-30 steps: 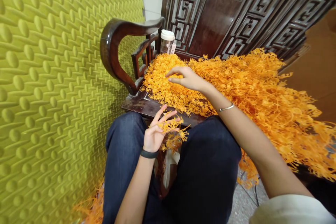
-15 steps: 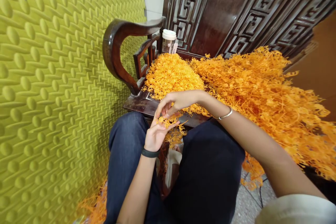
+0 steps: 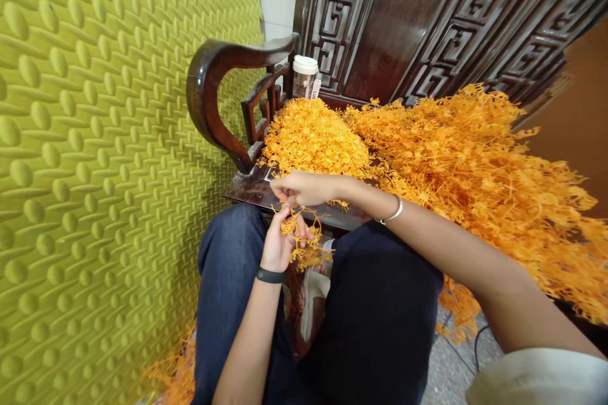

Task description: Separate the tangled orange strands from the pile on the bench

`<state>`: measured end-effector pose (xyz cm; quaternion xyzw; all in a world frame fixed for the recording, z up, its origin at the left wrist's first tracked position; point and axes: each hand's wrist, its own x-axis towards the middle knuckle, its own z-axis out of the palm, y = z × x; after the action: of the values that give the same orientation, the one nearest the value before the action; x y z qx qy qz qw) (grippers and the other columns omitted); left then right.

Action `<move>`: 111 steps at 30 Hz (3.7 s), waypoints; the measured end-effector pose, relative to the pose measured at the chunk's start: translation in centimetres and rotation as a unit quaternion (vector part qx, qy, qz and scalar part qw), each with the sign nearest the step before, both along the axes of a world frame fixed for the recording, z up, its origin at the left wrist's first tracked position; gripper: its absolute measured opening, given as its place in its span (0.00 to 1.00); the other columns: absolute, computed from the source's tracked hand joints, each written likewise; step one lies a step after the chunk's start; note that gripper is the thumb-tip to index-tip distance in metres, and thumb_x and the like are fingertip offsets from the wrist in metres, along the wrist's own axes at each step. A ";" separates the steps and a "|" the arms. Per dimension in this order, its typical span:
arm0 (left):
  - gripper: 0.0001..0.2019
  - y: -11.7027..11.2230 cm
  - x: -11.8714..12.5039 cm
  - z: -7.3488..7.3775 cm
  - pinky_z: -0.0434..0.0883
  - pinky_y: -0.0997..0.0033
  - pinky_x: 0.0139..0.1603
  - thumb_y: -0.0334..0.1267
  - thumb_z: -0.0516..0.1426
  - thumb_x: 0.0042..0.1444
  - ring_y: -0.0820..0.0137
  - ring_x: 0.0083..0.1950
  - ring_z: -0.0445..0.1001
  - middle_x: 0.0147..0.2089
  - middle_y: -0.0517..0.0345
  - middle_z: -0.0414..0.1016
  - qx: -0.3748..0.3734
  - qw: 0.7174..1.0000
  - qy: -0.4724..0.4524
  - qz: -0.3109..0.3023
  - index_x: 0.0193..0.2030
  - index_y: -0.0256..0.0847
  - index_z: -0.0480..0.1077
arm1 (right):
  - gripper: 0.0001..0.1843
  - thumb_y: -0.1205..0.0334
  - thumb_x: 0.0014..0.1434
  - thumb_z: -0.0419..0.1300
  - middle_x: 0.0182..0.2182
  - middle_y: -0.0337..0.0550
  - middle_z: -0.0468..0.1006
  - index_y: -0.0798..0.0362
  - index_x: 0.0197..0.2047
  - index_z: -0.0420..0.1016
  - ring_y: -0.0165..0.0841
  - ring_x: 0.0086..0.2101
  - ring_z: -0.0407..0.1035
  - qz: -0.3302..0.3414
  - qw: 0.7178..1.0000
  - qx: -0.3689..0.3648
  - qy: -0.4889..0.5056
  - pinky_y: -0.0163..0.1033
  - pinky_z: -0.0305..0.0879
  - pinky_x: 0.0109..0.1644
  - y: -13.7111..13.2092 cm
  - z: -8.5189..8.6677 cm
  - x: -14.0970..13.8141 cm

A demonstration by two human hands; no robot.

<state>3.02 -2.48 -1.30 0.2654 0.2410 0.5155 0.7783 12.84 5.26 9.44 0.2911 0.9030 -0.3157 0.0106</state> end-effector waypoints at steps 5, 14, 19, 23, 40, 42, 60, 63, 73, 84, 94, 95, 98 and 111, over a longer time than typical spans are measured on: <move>0.17 0.3 -0.7 0.5 0.53 0.80 0.14 0.40 0.47 0.53 0.78 0.14 0.58 0.13 0.67 0.52 -0.020 0.999 -0.040 0.019 0.41 0.31 0.69 | 0.21 0.79 0.48 0.55 0.23 0.34 0.68 0.59 0.46 0.62 0.23 0.24 0.63 -0.073 0.991 -0.046 0.097 0.29 0.58 0.30 0.9 -0.3 0.3; 0.14 0.7 -1.0 0.5 0.53 0.80 0.15 0.37 0.47 0.52 0.81 0.13 0.51 0.15 0.68 0.50 -0.019 0.994 -0.086 0.059 0.37 0.31 0.69 | 0.15 0.80 0.41 0.57 0.14 0.31 0.66 0.57 0.34 0.64 0.27 0.20 0.64 -0.388 0.907 -0.089 0.140 0.31 0.60 0.26 1.4 -2.2 -1.6; 0.13 0.9 -1.3 0.3 0.54 0.80 0.15 0.36 0.47 0.52 0.81 0.12 0.50 0.14 0.69 0.48 -0.020 0.991 -0.119 0.055 0.36 0.31 0.69 | 0.12 0.78 0.41 0.58 0.15 0.31 0.65 0.56 0.30 0.64 0.27 0.20 0.65 -0.399 0.893 -0.053 0.201 0.32 0.61 0.27 1.0 -2.8 -2.1; 0.12 1.1 -1.8 0.3 0.53 0.80 0.14 0.36 0.47 0.51 0.81 0.11 0.47 0.13 0.70 0.45 -0.032 0.989 -0.129 0.061 0.34 0.32 0.69 | 0.09 0.76 0.43 0.56 0.17 0.34 0.67 0.55 0.28 0.63 0.28 0.22 0.65 -0.394 0.887 -0.033 0.238 0.32 0.61 0.28 0.6 -3.2 -2.6; 0.09 1.8 -2.6 0.7 0.49 0.79 0.12 0.34 0.46 0.51 0.81 0.08 0.45 0.11 0.71 0.43 -0.029 0.988 -0.138 0.062 0.30 0.35 0.66 | 0.09 0.73 0.42 0.59 0.20 0.34 0.70 0.55 0.28 0.63 0.27 0.24 0.67 -0.409 0.855 -0.051 0.314 0.33 0.64 0.32 0.7 -4.7 -3.8; 0.09 1.8 -2.8 0.8 0.49 0.79 0.12 0.34 0.46 0.51 0.81 0.08 0.45 0.11 0.71 0.44 -0.025 0.988 -0.142 0.064 0.30 0.35 0.66 | 0.09 0.73 0.42 0.60 0.20 0.34 0.70 0.56 0.29 0.64 0.26 0.24 0.66 -0.411 0.849 -0.057 0.327 0.33 0.64 0.32 0.4 -5.1 -4.3; 0.22 0.2 0.9 -1.2 0.54 0.79 0.12 0.38 0.46 0.48 0.67 0.22 0.71 0.28 0.49 0.72 -0.004 0.994 -0.090 -0.065 0.49 0.31 0.65 | 0.14 0.75 0.47 0.50 0.36 0.49 0.67 0.61 0.39 0.67 0.35 0.39 0.64 -0.578 0.714 0.296 0.263 0.46 0.59 0.49 11.8 -2.2 9.4; 0.24 0.2 0.2 -0.6 0.61 0.78 0.15 0.38 0.47 0.48 0.60 0.34 0.74 0.39 0.43 0.73 -0.010 0.992 -0.113 -0.052 0.53 0.33 0.62 | 0.13 0.77 0.47 0.50 0.41 0.53 0.64 0.61 0.37 0.67 0.38 0.47 0.59 -0.548 0.739 0.328 0.214 0.47 0.52 0.56 12.1 -2.5 8.4; 0.38 -0.3 -0.3 0.5 0.71 0.64 0.36 0.29 0.47 0.38 0.51 0.60 0.57 0.60 0.46 0.59 0.042 0.989 -0.143 -0.023 0.62 0.40 0.49 | 0.13 0.73 0.48 0.54 0.41 0.52 0.69 0.61 0.40 0.68 0.36 0.43 0.64 -0.438 0.838 0.217 0.244 0.44 0.60 0.50 8.5 -0.4 6.7; 0.37 -0.1 -0.2 0.1 0.66 0.50 0.49 0.23 0.47 0.31 0.59 0.56 0.62 0.56 0.56 0.64 0.032 0.993 -0.111 0.027 0.55 0.48 0.60 | 0.13 0.71 0.51 0.57 0.33 0.44 0.74 0.61 0.43 0.70 0.26 0.32 0.66 0.041 0.987 -0.155 0.010 0.32 0.63 0.36 0.8 2.3 1.4; 0.23 0.4 0.0 -0.5 0.70 0.58 0.41 0.24 0.49 0.40 0.64 0.45 0.69 0.49 0.56 0.69 0.001 0.995 -0.098 0.031 0.45 0.42 0.65 | 0.03 0.74 0.50 0.59 0.32 0.43 0.69 0.60 0.29 0.67 0.26 0.32 0.63 0.060 0.994 -0.086 -0.009 0.32 0.60 0.36 0.1 0.4 1.1; 0.21 0.5 0.0 -0.5 0.71 0.61 0.37 0.25 0.49 0.42 0.64 0.44 0.70 0.49 0.55 0.69 -0.003 0.996 -0.090 0.028 0.45 0.41 0.65 | 0.03 0.71 0.51 0.59 0.33 0.43 0.70 0.60 0.29 0.66 0.26 0.32 0.63 0.052 0.992 -0.110 0.012 0.32 0.60 0.37 0.2 0.5 1.4; 0.16 0.6 0.0 -0.6 0.68 0.70 0.25 0.31 0.50 0.48 0.66 0.32 0.72 0.39 0.51 0.72 -0.002 0.999 -0.053 0.004 0.45 0.38 0.64 | 0.05 0.67 0.53 0.57 0.30 0.41 0.70 0.59 0.29 0.64 0.26 0.31 0.64 0.018 0.980 -0.182 0.072 0.33 0.61 0.36 0.5 0.9 2.0; 0.07 0.5 0.0 -0.4 0.55 0.78 0.16 0.40 0.45 0.58 0.74 0.15 0.62 0.15 0.66 0.57 0.049 0.997 -0.060 -0.016 0.36 0.40 0.60 | 0.11 0.78 0.41 0.58 0.16 0.33 0.65 0.55 0.24 0.60 0.24 0.21 0.62 -0.350 0.863 -0.175 0.319 0.34 0.59 0.31 1.3 -0.4 2.2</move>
<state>3.05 -1.99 -1.70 0.2758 0.1642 0.5289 0.7856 15.04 6.56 9.01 0.4647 0.6258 -0.5272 -0.3383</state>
